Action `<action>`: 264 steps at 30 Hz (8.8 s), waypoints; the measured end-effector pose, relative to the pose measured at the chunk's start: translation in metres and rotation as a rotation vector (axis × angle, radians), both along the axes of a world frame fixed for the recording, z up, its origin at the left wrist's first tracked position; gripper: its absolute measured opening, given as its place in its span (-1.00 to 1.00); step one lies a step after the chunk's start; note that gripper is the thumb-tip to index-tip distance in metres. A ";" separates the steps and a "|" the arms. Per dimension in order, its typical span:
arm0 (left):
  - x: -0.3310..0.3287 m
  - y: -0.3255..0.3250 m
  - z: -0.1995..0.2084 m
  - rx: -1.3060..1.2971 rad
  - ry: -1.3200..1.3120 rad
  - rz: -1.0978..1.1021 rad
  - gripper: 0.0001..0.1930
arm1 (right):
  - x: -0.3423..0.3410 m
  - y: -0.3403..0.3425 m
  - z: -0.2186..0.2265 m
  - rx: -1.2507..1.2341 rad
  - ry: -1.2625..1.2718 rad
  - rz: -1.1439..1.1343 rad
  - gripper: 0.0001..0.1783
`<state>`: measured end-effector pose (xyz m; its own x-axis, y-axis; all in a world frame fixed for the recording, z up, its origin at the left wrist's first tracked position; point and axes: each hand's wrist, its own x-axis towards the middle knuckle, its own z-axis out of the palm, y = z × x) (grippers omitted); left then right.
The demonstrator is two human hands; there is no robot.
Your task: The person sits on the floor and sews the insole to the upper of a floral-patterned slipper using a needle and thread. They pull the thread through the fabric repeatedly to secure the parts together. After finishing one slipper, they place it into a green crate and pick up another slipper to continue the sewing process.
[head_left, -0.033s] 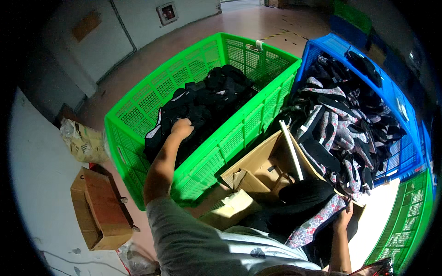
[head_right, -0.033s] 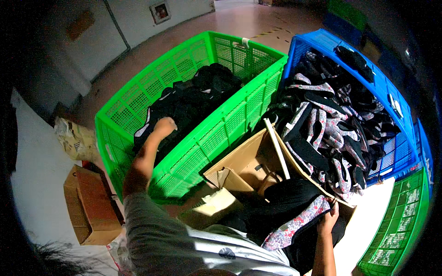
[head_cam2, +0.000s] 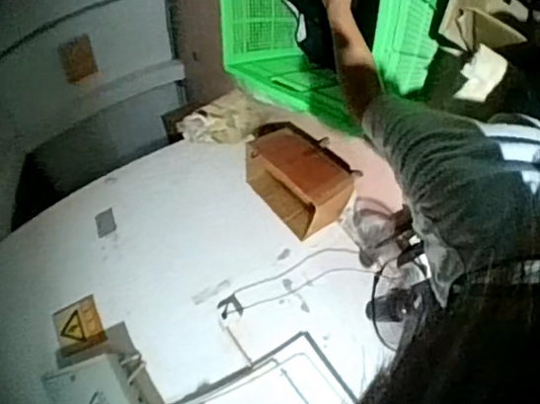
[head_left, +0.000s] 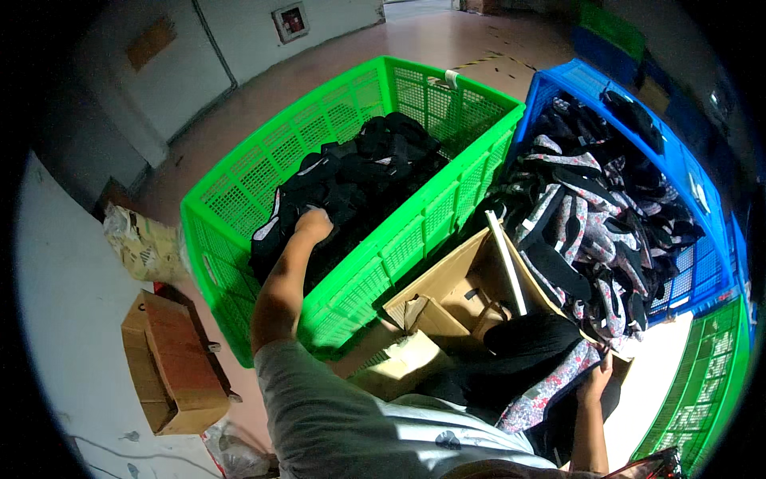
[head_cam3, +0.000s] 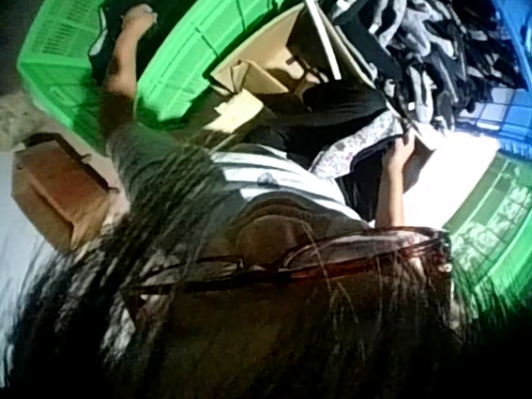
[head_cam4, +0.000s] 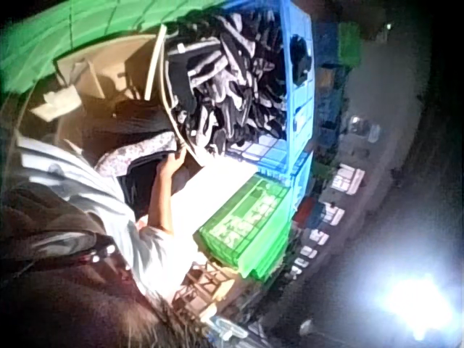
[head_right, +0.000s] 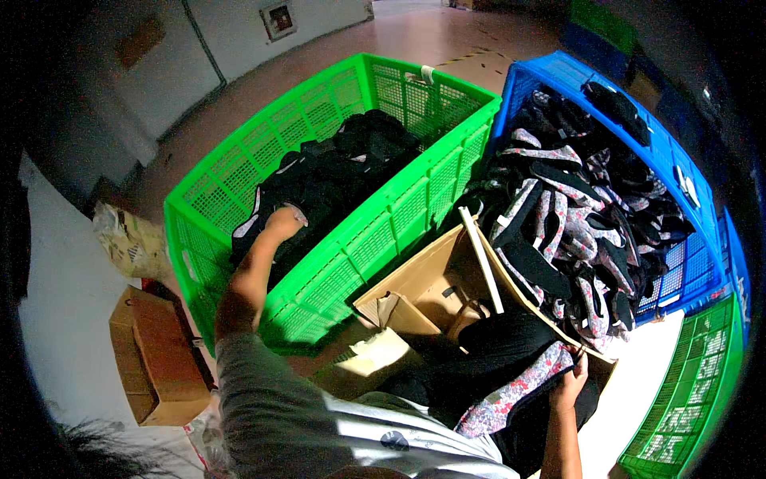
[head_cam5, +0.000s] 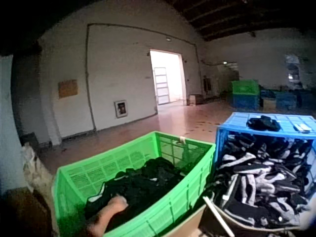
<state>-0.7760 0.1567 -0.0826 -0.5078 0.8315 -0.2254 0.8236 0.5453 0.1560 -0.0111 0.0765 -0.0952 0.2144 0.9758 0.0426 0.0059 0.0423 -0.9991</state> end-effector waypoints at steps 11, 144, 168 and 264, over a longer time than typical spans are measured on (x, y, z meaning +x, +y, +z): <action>-0.031 0.015 -0.075 -0.489 0.185 -0.196 -0.52 | 0.000 -0.012 -0.013 0.094 -0.115 -0.054 -0.68; 0.188 -0.010 0.103 1.159 -0.544 -0.639 -0.85 | 0.014 -0.001 -0.055 0.083 0.066 -0.165 -0.46; 0.221 0.020 0.088 1.072 0.339 -0.592 -0.24 | -0.020 -0.013 0.018 0.037 0.077 0.082 -0.49; 0.523 -0.087 0.093 0.359 -2.454 -0.104 -0.21 | -0.035 -0.095 0.005 -0.497 0.784 0.434 -0.41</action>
